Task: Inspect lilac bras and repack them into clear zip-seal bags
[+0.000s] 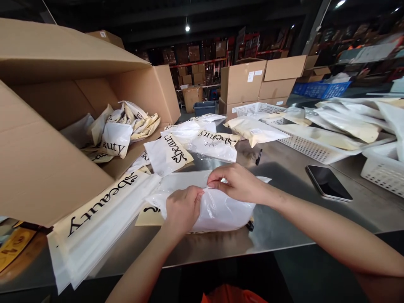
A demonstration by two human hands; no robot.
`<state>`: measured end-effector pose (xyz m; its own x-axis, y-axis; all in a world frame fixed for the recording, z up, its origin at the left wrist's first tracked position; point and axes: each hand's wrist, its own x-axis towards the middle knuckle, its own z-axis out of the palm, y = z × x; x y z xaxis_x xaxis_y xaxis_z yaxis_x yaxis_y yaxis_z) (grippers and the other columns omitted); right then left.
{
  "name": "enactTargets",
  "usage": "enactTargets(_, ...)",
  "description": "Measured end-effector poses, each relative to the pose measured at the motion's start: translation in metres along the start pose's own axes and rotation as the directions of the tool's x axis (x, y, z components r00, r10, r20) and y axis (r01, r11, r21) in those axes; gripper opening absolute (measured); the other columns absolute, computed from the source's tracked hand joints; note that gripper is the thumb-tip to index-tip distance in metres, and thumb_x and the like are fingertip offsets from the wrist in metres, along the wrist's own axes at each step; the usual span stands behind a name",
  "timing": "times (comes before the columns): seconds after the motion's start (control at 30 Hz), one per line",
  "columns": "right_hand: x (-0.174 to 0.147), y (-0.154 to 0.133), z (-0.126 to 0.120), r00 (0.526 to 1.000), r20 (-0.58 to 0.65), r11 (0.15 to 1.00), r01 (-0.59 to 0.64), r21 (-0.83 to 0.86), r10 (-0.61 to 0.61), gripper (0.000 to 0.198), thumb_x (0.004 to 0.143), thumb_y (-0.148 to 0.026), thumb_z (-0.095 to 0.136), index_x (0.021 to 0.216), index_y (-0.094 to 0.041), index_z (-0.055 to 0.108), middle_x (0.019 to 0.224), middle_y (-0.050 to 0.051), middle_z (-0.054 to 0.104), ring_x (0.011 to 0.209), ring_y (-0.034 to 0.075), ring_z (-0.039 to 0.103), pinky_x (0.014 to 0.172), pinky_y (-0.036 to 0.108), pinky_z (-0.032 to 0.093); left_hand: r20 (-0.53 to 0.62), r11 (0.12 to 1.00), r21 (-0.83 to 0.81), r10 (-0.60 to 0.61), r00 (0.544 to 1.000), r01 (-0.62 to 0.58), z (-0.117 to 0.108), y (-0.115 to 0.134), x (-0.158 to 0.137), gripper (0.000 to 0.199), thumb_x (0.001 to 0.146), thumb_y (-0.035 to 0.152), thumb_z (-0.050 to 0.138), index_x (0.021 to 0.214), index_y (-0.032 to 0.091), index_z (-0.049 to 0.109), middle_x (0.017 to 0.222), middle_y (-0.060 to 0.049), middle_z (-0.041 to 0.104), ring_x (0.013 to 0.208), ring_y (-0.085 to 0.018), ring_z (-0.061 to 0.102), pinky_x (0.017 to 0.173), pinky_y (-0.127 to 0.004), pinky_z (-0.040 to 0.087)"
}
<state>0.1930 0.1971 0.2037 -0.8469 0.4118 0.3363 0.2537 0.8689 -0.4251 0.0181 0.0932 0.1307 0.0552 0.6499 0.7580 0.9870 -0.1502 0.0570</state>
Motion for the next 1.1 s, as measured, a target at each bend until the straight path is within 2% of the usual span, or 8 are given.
enactTargets(0.2, 0.01, -0.005, -0.003, 0.945, 0.139, 0.936, -0.316, 0.153, 0.296, 0.013, 0.083, -0.025, 0.063, 0.081, -0.019, 0.074, 0.07, 0.0, 0.069, 0.065, 0.013, 0.059, 0.06, 0.024, 0.041, -0.049, 0.99, -0.028, 0.138, 0.989, -0.14, -0.001, 0.0, -0.007, 0.024, 0.089, 0.012, 0.045, 0.085, 0.024, 0.066, 0.084, -0.002, 0.076, 0.064, -0.016, 0.067, 0.06, -0.029, 0.044)
enactTargets(0.33, 0.008, -0.003, -0.003, 0.955, 0.09, 0.919, -0.296, 0.26, 0.282, 0.012, 0.079, -0.025, 0.068, 0.088, -0.019, 0.072, 0.077, 0.0, 0.07, 0.066, 0.012, 0.062, 0.06, 0.023, 0.043, -0.048, 0.988, -0.017, 0.151, 0.987, -0.152, -0.001, 0.002, -0.006, 0.021, 0.09, 0.013, 0.047, 0.084, 0.023, 0.065, 0.083, -0.001, 0.076, 0.062, -0.015, 0.067, 0.059, -0.029, 0.044)
enactTargets(0.53, 0.004, 0.001, -0.001, 1.0, 0.014, 0.971, 0.002, 0.24, -0.005, 0.016, 0.082, -0.01, 0.058, 0.086, -0.019, 0.071, 0.087, 0.001, 0.071, 0.077, 0.012, 0.063, 0.069, 0.023, 0.046, -0.126, 0.977, -0.016, 0.211, 0.969, -0.214, -0.003, 0.003, -0.003, 0.017, 0.088, 0.009, 0.051, 0.086, 0.021, 0.062, 0.082, 0.001, 0.076, 0.061, -0.015, 0.067, 0.057, -0.029, 0.045)
enactTargets(0.67, 0.005, 0.004, 0.001, 0.982, 0.151, 0.913, -0.165, 0.372, 0.116, 0.026, 0.08, -0.013, 0.064, 0.106, -0.019, 0.066, 0.08, -0.001, 0.072, 0.069, 0.011, 0.064, 0.063, 0.022, 0.047, -0.154, 0.955, 0.016, 0.295, 0.943, -0.297, -0.007, 0.004, -0.005, 0.023, 0.087, 0.006, 0.047, 0.089, 0.021, 0.064, 0.085, -0.002, 0.077, 0.071, -0.015, 0.071, 0.06, -0.028, 0.047)
enactTargets(0.77, 0.006, 0.002, 0.0, 0.971, 0.169, 0.887, -0.224, 0.404, 0.169, 0.017, 0.083, -0.015, 0.059, 0.096, -0.019, 0.068, 0.083, 0.0, 0.07, 0.068, 0.012, 0.065, 0.061, 0.023, 0.048, -0.148, 0.946, 0.022, 0.323, 0.935, -0.323, -0.009, 0.005, -0.007, 0.023, 0.087, 0.005, 0.047, 0.091, 0.019, 0.065, 0.087, -0.004, 0.077, 0.074, -0.016, 0.071, 0.063, -0.028, 0.048)
enactTargets(0.83, 0.005, -0.003, -0.002, 0.99, 0.078, 0.912, -0.14, 0.385, 0.119, 0.021, 0.087, -0.012, 0.05, 0.085, -0.018, 0.07, 0.086, 0.001, 0.068, 0.071, 0.012, 0.064, 0.067, 0.025, 0.049, -0.14, 0.945, 0.018, 0.325, 0.935, -0.326, -0.01, 0.006, -0.008, 0.023, 0.086, 0.005, 0.047, 0.092, 0.019, 0.065, 0.089, -0.004, 0.077, 0.076, -0.016, 0.072, 0.063, -0.028, 0.048)
enactTargets(0.93, -0.001, -0.013, -0.005, 0.989, -0.088, 0.96, 0.14, 0.24, -0.122, 0.021, 0.086, -0.012, 0.05, 0.084, -0.018, 0.071, 0.098, 0.005, 0.064, 0.087, 0.014, 0.062, 0.081, 0.03, 0.046, -0.137, 0.957, 0.014, 0.29, 0.947, -0.29, -0.009, 0.006, -0.009, 0.021, 0.087, 0.006, 0.048, 0.087, 0.02, 0.063, 0.086, -0.002, 0.076, 0.071, -0.015, 0.07, 0.06, -0.028, 0.046)
enactTargets(1.1, -0.013, -0.017, 0.004, 0.929, -0.058, 0.906, 0.339, -0.253, -0.364, 0.013, 0.089, -0.027, 0.063, 0.092, -0.022, 0.074, 0.09, 0.002, 0.064, 0.087, 0.017, 0.054, 0.08, 0.035, 0.031, -0.131, 0.976, 0.013, 0.219, 0.967, -0.219, -0.006, 0.008, -0.009, 0.017, 0.088, 0.009, 0.049, 0.079, 0.02, 0.058, 0.07, 0.002, 0.071, 0.053, -0.013, 0.059, 0.055, -0.029, 0.041)
